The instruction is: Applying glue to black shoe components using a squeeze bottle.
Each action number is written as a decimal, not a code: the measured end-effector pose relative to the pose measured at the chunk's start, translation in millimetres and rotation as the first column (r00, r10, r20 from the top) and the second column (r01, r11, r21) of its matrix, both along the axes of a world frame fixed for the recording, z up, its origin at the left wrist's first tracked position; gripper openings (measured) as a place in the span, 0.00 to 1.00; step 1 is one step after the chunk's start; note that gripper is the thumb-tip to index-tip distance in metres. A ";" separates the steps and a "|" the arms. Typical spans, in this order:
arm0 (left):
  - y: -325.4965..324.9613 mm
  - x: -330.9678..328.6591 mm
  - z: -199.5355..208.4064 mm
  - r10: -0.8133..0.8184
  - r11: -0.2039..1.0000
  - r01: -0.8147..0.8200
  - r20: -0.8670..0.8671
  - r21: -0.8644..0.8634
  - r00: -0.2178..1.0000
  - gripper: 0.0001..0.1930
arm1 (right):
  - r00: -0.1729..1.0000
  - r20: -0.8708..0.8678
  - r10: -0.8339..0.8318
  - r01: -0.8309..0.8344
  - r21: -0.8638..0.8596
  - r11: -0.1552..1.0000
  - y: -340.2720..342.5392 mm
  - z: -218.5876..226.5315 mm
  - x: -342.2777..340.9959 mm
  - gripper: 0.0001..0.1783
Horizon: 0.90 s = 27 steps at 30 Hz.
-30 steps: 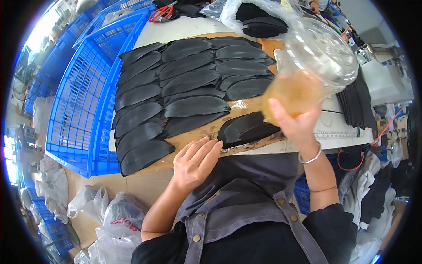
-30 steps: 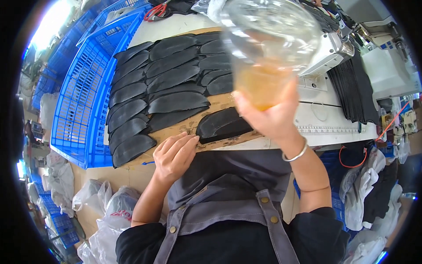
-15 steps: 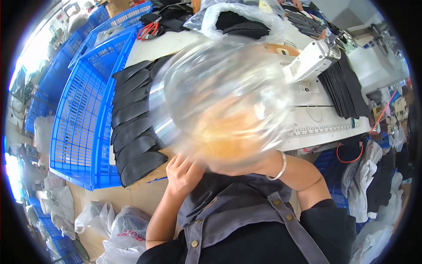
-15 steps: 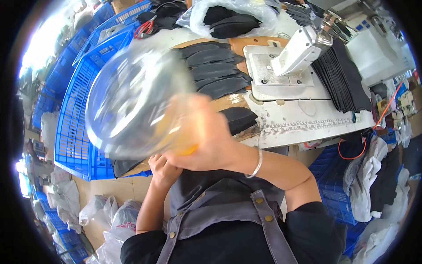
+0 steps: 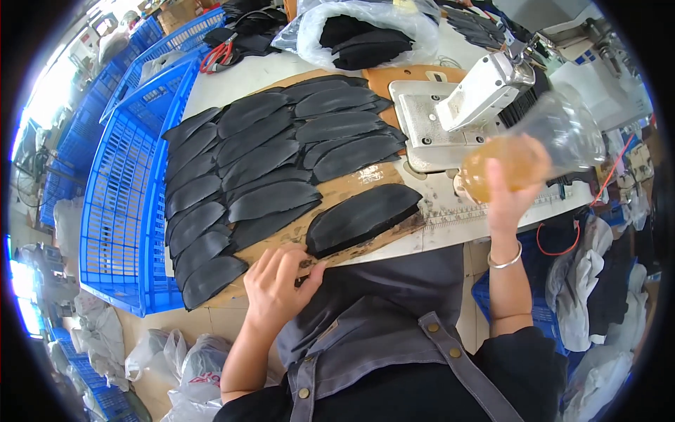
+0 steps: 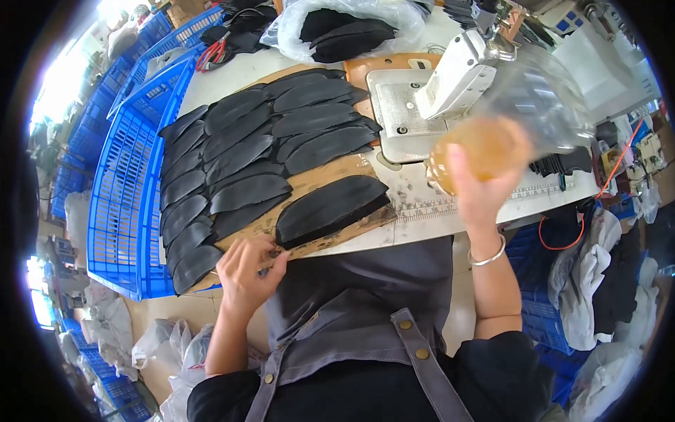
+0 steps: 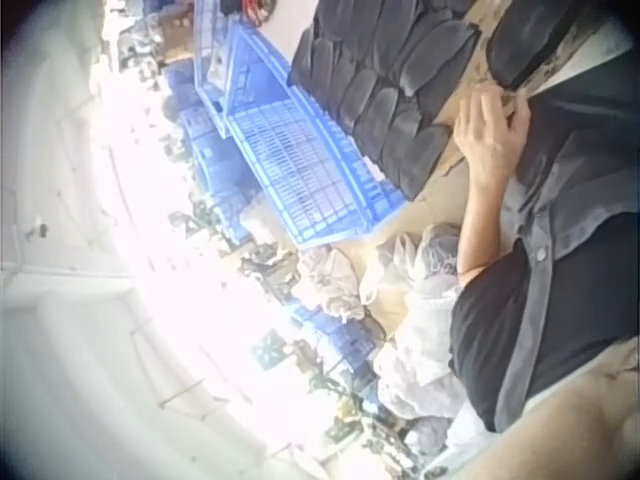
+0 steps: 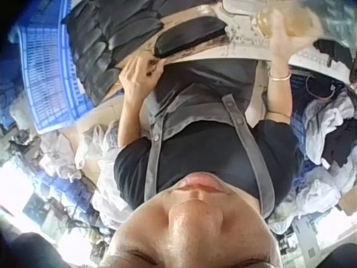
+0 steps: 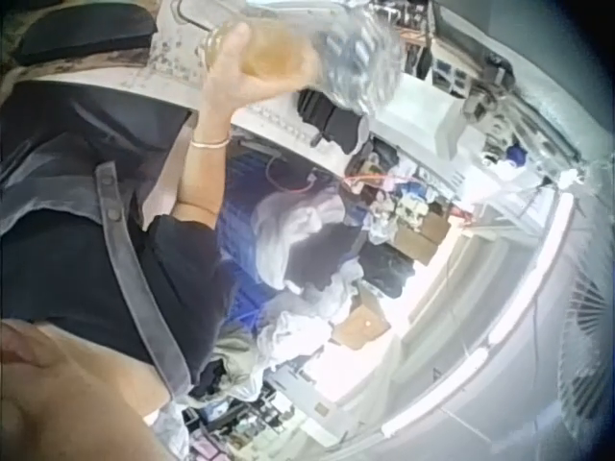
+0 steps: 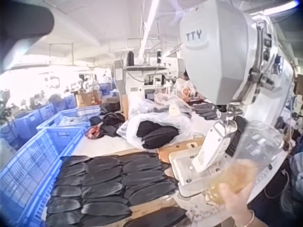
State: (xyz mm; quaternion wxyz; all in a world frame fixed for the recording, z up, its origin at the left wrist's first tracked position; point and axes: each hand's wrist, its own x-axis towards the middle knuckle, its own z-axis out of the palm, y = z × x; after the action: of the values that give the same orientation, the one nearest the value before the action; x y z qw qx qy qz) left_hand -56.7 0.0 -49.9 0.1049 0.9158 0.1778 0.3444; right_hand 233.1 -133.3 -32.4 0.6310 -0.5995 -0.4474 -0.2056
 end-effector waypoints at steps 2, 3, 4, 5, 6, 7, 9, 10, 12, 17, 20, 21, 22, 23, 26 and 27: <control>1.4 7.8 11.9 0.020 1.000 -0.021 -0.016 -0.013 1.000 0.13 | 0.823 -0.492 0.283 -0.157 0.282 0.947 -14.1 -0.5 1.1 0.22; -0.5 15.2 20.0 0.002 0.999 -0.003 -0.034 -0.042 0.999 0.15 | 0.734 -0.579 0.354 -0.215 0.296 0.931 -21.5 -13.7 11.0 0.23; -1.2 26.5 27.8 -0.004 0.999 0.002 -0.042 -0.036 0.999 0.15 | 0.732 -0.583 0.353 -0.207 0.303 0.930 -23.8 -18.0 10.1 0.23; -0.8 38.8 33.4 -0.063 0.997 0.059 -0.062 -0.058 0.996 0.17 | 0.569 -0.666 0.482 -0.251 0.418 0.873 -23.0 -23.3 6.0 0.25; -0.3 50.7 38.2 -0.121 0.990 0.115 -0.080 -0.081 0.989 0.20 | 0.380 -0.707 0.596 -0.266 0.534 0.803 -22.2 -29.1 1.8 0.26; -1.7 61.9 45.2 -0.118 0.991 0.111 -0.094 -0.076 0.989 0.20 | 0.325 -0.709 0.626 -0.273 0.564 0.780 -22.0 -35.7 -1.4 0.24; -1.9 83.4 52.8 -0.183 0.982 0.163 -0.245 -0.099 0.952 0.28 | 0.290 -0.700 0.652 -0.303 0.579 0.757 -22.4 -45.4 -6.4 0.24; -1.0 90.1 52.8 -0.177 0.983 0.158 -0.258 -0.095 0.950 0.28 | 0.259 -0.689 0.677 -0.339 0.591 0.732 -22.3 -48.3 -9.0 0.25; 1.1 100.1 48.9 -0.231 0.970 0.189 -0.327 -0.154 0.916 0.33 | 0.262 -0.664 0.700 -0.345 0.613 0.711 -22.8 -47.4 -10.5 0.26; 7.4 108.8 48.0 -0.227 0.971 0.178 -0.395 -0.158 0.890 0.33 | 0.336 -0.733 0.592 -0.405 0.455 0.793 -25.7 -46.5 -8.3 0.30; 9.5 109.0 51.4 -0.214 0.962 0.121 -0.396 -0.245 0.893 0.30 | 0.338 -0.735 0.588 -0.411 0.447 0.795 -25.8 -44.1 -8.4 0.30; 11.3 109.1 51.4 -0.208 0.960 0.111 -0.388 -0.256 0.898 0.28 | 0.336 -0.736 0.588 -0.406 0.450 0.796 -26.3 -44.0 -8.0 0.30; 12.4 109.4 51.4 -0.201 0.958 0.101 -0.378 -0.267 0.904 0.26 | 0.339 -0.743 0.577 -0.402 0.440 0.803 -26.4 -43.8 -7.4 0.31; 11.4 110.6 51.5 -0.180 0.960 0.090 -0.342 -0.264 0.922 0.19 | 0.344 -0.749 0.567 -0.399 0.430 0.810 -26.6 -43.0 -7.3 0.32; 16.1 106.8 46.9 -0.237 0.922 0.132 -0.260 -0.364 0.936 0.13 | 0.269 -0.653 0.708 -0.515 0.524 0.678 -26.6 -37.7 -11.0 0.36; 17.1 106.1 45.7 -0.228 0.924 0.126 -0.257 -0.361 0.939 0.13 | 0.265 -0.650 0.712 -0.522 0.524 0.673 -24.4 -33.4 -12.9 0.36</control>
State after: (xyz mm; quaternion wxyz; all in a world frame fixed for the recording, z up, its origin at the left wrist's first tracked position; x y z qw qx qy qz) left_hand 49.5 17.1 -4.2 0.2644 0.9373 0.1636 0.1574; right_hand 220.2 -157.7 -65.9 0.8468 -0.3280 -0.2743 0.3164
